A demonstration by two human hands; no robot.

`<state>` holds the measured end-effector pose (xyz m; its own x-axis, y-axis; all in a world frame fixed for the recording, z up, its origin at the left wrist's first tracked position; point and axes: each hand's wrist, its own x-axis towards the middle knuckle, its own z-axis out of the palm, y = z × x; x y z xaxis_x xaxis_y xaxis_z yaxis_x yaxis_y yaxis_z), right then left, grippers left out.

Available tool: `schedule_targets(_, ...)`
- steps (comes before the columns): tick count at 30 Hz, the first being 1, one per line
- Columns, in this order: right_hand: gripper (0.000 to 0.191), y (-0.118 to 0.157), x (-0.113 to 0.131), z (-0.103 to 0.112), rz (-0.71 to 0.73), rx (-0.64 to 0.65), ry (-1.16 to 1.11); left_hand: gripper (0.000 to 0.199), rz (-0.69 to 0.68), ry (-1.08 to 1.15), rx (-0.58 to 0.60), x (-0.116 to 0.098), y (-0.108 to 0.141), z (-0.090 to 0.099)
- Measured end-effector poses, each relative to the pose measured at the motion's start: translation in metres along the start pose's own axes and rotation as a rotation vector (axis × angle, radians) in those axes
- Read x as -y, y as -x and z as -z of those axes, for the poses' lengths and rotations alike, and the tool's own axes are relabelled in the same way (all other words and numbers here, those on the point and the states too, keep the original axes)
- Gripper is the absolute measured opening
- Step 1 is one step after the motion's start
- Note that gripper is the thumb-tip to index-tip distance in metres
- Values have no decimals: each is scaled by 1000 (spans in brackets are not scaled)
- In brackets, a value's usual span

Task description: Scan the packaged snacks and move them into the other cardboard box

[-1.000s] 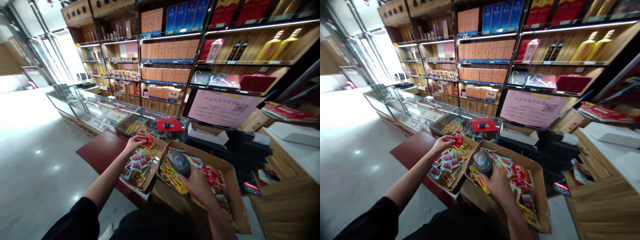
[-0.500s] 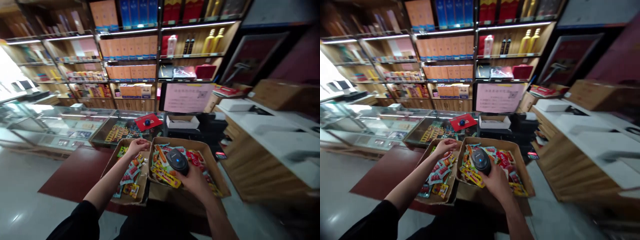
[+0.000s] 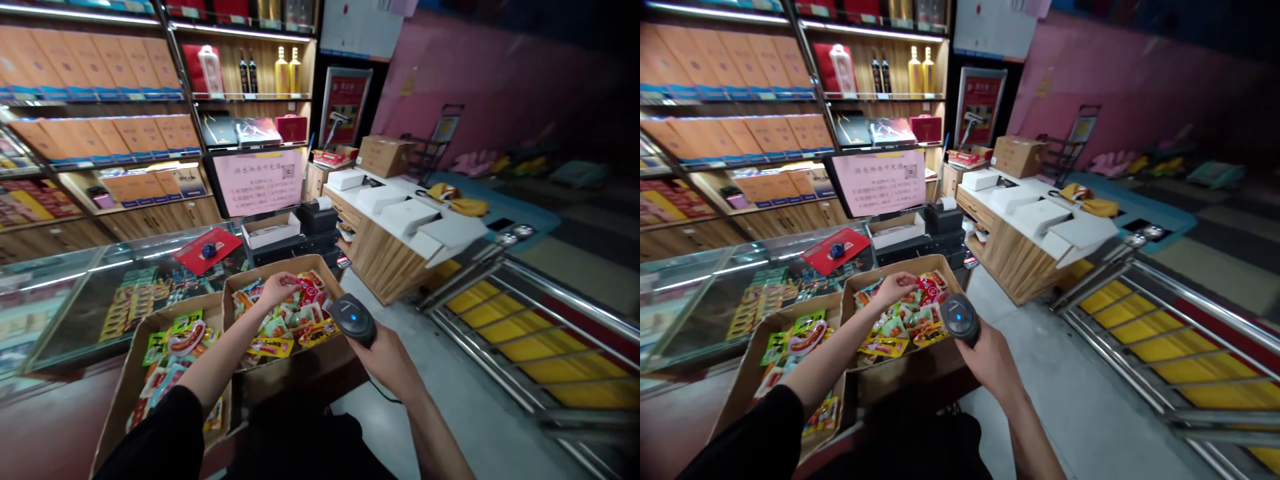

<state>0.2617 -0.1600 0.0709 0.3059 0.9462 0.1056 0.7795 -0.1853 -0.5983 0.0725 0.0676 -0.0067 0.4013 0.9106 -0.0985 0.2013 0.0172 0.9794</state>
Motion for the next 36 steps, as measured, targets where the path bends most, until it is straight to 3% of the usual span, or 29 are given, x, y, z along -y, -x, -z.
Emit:
schedule_targets(5, 28, 12, -11, 19, -61, 5, -26, 35, -106, -410, -93, 12, -24, -19)
schedule_targets(11, 30, 17, -19, 32, -65, -4, -64, 47, 36, -510, -85, 14, -34, -33)
schedule_targets(17, 27, 13, -32, 35, -19, -6, -72, 45, 116, -370, -194, 20, -33, -39)
schedule_targets(24, 22, 2, -37, 35, 40, 20, -68, 41, 76, -392, -47, 21, -16, -45)
schedule_targets(27, 23, -3, -39, 35, 72, 23, -80, 54, 41, -421, -53, 20, -8, -48)
schedule_targets(30, 24, -6, -41, 35, 96, 25, -96, 50, 28, -396, -106, 22, -4, -55)
schedule_targets(33, 25, -9, -43, 36, 129, 44, -118, 38, 75, -226, -158, 22, -3, -61)
schedule_targets(36, 24, -13, -42, 37, 145, 66, -121, 31, 62, 110, -224, 16, -2, -59)
